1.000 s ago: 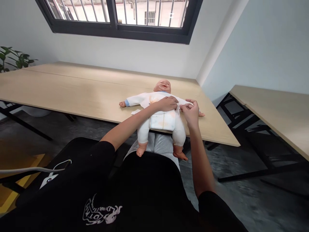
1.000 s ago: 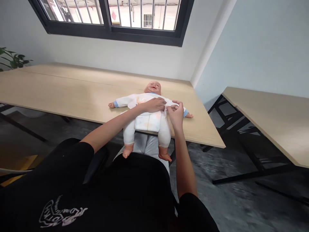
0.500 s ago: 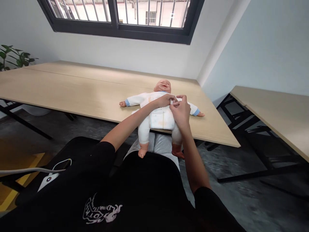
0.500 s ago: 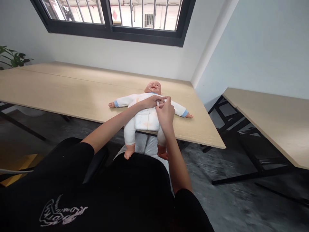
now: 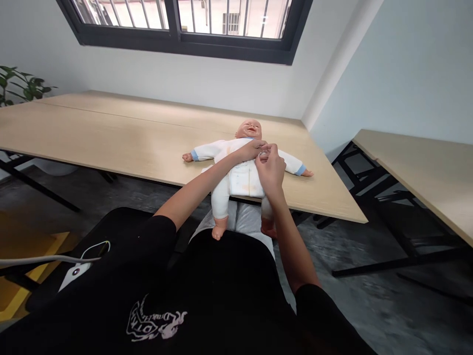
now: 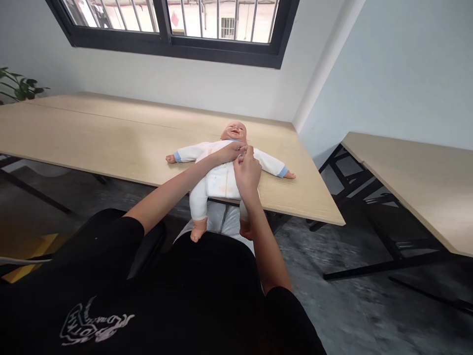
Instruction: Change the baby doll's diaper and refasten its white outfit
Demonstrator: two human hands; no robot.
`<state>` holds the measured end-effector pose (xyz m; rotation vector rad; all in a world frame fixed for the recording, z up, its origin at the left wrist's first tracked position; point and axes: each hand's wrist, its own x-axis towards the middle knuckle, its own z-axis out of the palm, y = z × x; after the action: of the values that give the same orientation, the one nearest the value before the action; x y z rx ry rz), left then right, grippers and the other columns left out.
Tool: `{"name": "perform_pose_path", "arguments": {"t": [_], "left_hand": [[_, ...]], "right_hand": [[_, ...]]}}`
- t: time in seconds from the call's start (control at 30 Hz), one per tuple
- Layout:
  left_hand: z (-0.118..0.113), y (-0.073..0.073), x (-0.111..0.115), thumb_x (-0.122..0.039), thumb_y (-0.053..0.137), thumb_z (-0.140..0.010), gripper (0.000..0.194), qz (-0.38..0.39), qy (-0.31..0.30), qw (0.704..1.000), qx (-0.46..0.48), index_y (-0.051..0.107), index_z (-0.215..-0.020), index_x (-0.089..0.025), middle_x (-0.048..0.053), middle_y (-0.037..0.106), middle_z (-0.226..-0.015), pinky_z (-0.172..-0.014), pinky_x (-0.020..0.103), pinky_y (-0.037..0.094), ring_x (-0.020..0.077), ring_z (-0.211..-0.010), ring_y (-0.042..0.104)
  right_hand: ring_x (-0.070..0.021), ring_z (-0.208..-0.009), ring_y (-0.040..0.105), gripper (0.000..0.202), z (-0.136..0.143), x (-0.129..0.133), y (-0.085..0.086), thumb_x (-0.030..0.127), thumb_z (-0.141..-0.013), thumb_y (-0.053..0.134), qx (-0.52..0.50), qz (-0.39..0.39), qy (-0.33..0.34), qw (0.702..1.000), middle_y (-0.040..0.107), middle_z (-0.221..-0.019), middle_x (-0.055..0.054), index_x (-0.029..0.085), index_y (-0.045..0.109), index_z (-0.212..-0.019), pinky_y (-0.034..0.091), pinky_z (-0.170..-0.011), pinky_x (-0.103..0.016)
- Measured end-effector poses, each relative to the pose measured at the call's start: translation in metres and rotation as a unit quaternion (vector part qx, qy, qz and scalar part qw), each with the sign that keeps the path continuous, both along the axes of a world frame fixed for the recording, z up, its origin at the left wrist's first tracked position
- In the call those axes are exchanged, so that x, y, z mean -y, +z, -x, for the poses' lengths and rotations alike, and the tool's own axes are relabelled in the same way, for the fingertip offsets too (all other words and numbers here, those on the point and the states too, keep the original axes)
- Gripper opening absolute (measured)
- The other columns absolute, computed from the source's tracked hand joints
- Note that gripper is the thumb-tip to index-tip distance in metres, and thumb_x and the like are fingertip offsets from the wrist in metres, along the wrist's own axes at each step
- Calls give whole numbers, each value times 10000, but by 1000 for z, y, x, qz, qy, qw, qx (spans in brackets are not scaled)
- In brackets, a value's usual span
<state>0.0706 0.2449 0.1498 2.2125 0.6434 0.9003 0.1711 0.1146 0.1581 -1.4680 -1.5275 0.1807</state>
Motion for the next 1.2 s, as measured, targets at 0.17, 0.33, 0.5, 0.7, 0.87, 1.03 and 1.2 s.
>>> {"name": "perform_pose_path", "arguments": {"t": [0.17,0.33,0.5,0.7,0.87,1.03,1.2], "left_hand": [[1,-1,4,-224,558,-872,99,38,-28,999,27,627,-876,-153,75,726,-952,-939,341,522,188,-995,657],[4,0,6,-163,623,-854,95,83,-58,993,53,674,-923,-124,137,759,-1040,-962,350,533,200,-1038,689],[-1,-1,7,-200,606,-897,119,83,-38,994,53,671,-950,-114,166,754,-1100,-886,312,539,196,-1001,701],[16,8,30,-190,505,-941,249,-61,116,991,40,640,-1146,-146,133,732,-1158,-978,353,508,215,-1058,678],[75,3,55,-204,513,-941,154,-114,274,954,41,653,-998,-174,97,736,-1077,-992,358,486,229,-1034,664],[133,-24,69,-218,567,-883,100,-44,358,929,-80,635,-819,-179,79,708,-905,-892,368,499,241,-888,638],[145,-46,76,-251,678,-809,86,-24,344,921,-180,660,-779,-173,150,685,-964,-1006,473,459,364,-1078,603]], "right_hand": [[-348,-955,684,370,6,1,-5,177,-879,521,34,4,-5,999,720,-874,-85,224,577,-1241,510,-975,-512],[-350,-911,682,464,12,3,-14,231,-927,477,74,19,25,997,735,-955,-119,204,550,-1385,521,-945,-514],[-379,-961,683,554,13,9,-19,272,-954,438,111,41,28,993,737,-1062,-164,166,466,-1497,516,-955,-554],[-379,-1001,705,553,9,18,-15,295,-1014,397,143,30,39,989,756,-1129,-160,166,422,-1551,527,-956,-556],[-351,-1122,699,496,11,24,-10,259,-1054,392,178,60,21,982,758,-1164,-170,102,447,-1522,513,-1014,-489],[-334,-1166,685,441,12,27,-9,244,-1061,380,204,60,15,977,747,-1204,-169,106,522,-1455,492,-1030,-447],[-326,-1181,678,395,10,26,-12,258,-1063,373,193,51,24,980,745,-1216,-163,122,593,-1362,485,-1034,-434]]}}
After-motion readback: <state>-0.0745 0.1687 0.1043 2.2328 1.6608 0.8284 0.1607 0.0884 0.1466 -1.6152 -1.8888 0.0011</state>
